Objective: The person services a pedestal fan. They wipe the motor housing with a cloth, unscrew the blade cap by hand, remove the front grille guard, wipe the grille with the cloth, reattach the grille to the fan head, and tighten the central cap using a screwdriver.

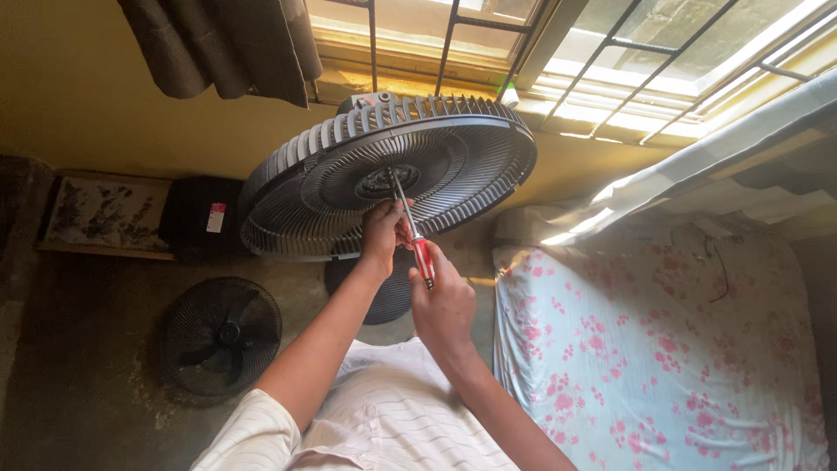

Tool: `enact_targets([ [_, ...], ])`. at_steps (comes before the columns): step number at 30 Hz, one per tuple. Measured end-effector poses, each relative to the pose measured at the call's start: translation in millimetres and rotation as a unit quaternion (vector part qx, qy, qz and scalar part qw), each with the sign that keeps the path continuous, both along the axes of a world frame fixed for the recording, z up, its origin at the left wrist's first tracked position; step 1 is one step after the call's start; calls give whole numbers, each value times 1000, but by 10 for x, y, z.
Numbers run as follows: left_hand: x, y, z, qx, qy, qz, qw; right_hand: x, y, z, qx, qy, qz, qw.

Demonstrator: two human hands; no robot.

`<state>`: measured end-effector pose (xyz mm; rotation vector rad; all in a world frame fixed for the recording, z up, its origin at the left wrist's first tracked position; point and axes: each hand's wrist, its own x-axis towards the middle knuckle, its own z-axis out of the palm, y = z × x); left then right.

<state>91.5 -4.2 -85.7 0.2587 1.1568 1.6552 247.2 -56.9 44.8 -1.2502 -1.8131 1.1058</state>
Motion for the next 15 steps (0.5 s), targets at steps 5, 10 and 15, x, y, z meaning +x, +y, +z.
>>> enact_targets([
  [5,64,-196,131,-109,111,33,987,150,176,-215,-528,422,56,735],
  [10,96,-638,493,-11,-34,-83,996,161,196,-402,-616,550,126,550],
  [15,141,-703,595,108,-118,-115,980,37,99,-424,-567,366,-8,738],
])
